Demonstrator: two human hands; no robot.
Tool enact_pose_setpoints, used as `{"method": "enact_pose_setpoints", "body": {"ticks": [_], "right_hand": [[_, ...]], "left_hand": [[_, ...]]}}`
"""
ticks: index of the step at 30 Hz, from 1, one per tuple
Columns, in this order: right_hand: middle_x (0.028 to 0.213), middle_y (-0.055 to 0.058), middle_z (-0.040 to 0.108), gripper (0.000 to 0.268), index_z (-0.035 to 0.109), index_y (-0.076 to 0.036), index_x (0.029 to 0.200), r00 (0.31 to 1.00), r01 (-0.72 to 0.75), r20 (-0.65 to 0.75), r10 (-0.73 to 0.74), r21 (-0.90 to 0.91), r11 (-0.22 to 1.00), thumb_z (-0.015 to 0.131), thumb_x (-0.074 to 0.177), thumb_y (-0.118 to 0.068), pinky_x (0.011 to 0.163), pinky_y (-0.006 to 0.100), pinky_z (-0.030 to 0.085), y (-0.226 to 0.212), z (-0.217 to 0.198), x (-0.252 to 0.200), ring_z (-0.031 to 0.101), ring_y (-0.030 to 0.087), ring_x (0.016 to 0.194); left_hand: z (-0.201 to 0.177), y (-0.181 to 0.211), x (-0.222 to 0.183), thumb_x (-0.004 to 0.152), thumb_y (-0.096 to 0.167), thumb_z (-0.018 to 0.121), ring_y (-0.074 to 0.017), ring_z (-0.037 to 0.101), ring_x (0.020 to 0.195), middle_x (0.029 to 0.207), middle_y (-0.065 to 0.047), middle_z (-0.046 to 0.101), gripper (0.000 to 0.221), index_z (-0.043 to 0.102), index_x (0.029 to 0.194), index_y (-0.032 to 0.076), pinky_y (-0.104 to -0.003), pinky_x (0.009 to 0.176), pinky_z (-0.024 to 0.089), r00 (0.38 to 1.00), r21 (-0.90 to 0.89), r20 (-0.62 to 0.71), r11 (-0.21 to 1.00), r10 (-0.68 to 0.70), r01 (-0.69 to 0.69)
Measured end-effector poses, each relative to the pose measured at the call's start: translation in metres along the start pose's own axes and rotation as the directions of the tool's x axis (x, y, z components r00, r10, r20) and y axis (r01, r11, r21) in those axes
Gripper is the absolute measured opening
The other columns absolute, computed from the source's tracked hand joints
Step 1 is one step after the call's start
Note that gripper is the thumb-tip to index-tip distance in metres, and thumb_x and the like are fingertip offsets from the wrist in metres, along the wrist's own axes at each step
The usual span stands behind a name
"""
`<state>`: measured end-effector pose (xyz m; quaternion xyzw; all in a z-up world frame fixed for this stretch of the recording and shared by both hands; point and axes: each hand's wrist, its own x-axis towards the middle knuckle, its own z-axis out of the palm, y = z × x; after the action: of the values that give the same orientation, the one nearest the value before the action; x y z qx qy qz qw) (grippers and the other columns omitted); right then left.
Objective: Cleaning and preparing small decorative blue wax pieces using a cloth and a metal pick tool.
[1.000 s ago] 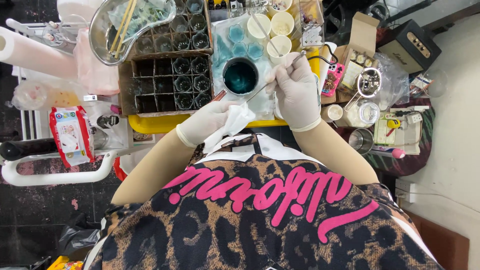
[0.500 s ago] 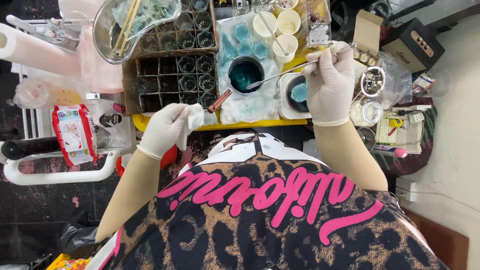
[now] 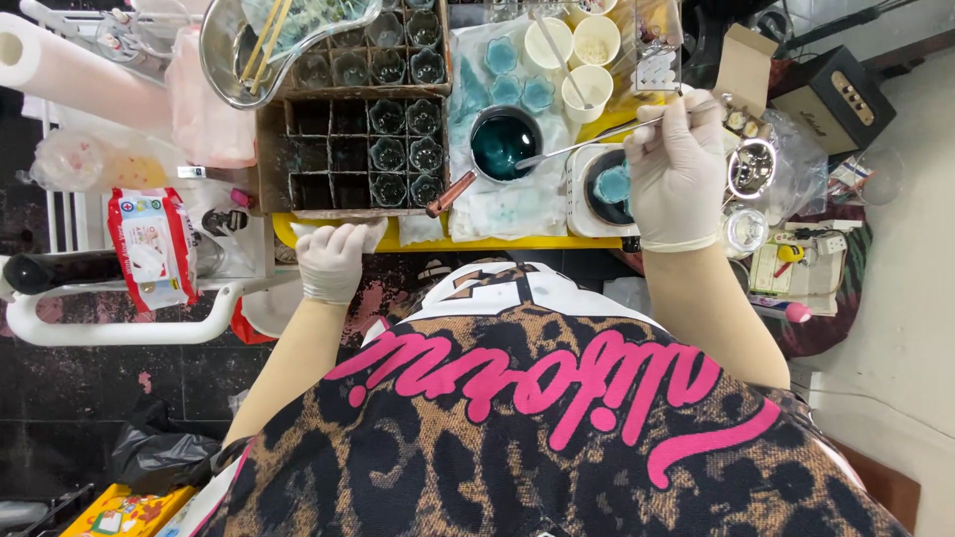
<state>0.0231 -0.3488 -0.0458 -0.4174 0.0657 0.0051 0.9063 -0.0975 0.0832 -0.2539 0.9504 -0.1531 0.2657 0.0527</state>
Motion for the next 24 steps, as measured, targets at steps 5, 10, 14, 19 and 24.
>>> {"method": "enact_pose_setpoints", "body": {"ticks": [5, 10, 14, 19, 24], "right_hand": [[0.108, 0.008, 0.066, 0.009, 0.05, -0.013, 0.121, 0.996, 0.08, -0.039, -0.081, -0.028, 0.996, 0.054, 0.118, -0.007, 0.085, 0.027, 0.053, -0.008, -0.005, -0.004, 0.063, 0.015, 0.088], [0.106, 0.011, 0.067, 0.011, 0.048, -0.012, 0.123, 0.979, 0.197, -0.032, -0.202, -0.123, 0.973, 0.055, 0.118, -0.005, 0.087, 0.03, 0.053, -0.008, -0.019, -0.01, 0.064, 0.017, 0.087], [0.109, 0.014, 0.068, 0.014, 0.045, -0.009, 0.125, 0.961, 0.266, -0.018, -0.276, -0.214, 0.94, 0.054, 0.117, -0.003, 0.087, 0.031, 0.055, -0.005, -0.01, -0.021, 0.067, 0.021, 0.089], [0.11, 0.014, 0.068, 0.015, 0.044, -0.008, 0.124, 0.946, 0.303, -0.022, -0.323, -0.292, 0.907, 0.054, 0.116, 0.0, 0.091, 0.034, 0.058, 0.006, -0.002, -0.032, 0.07, 0.022, 0.09], [0.112, 0.014, 0.069, 0.015, 0.049, -0.004, 0.118, 0.934, 0.341, 0.095, -0.345, -0.531, 0.776, 0.058, 0.112, 0.006, 0.094, 0.034, 0.059, 0.038, -0.013, -0.046, 0.071, 0.021, 0.097]], "left_hand": [[-0.012, 0.006, 0.0, 0.098, 0.033, 0.073, -0.0262, 0.06, 0.101, 0.117, -0.002, 0.064, 0.024, 0.067, 0.113, 0.015, -0.044, 0.093, 0.041, 0.971, -0.133, 0.208, 0.98, -0.117, 0.147], [-0.036, 0.014, 0.006, 0.094, 0.038, 0.066, -0.0302, 0.055, 0.119, 0.128, -0.014, 0.063, 0.037, 0.068, 0.123, 0.015, -0.046, 0.102, 0.039, 0.983, -0.182, 0.158, 0.976, -0.09, 0.118], [-0.036, 0.011, 0.009, 0.097, 0.037, 0.067, -0.0289, 0.053, 0.121, 0.111, -0.006, 0.065, 0.037, 0.07, 0.125, 0.014, -0.047, 0.101, 0.037, 0.977, -0.15, 0.191, 0.981, -0.096, 0.126], [-0.038, 0.006, 0.015, 0.098, 0.037, 0.066, -0.0265, 0.056, 0.119, 0.106, -0.001, 0.069, 0.033, 0.07, 0.122, 0.015, -0.045, 0.1, 0.035, 0.965, -0.113, 0.247, 0.986, -0.091, 0.122], [-0.051, 0.013, 0.051, 0.099, 0.028, 0.071, -0.0244, 0.059, 0.117, 0.117, -0.001, 0.069, 0.029, 0.07, 0.125, 0.015, -0.043, 0.103, 0.037, 0.99, -0.247, 0.035, 0.958, -0.138, 0.142]]}}
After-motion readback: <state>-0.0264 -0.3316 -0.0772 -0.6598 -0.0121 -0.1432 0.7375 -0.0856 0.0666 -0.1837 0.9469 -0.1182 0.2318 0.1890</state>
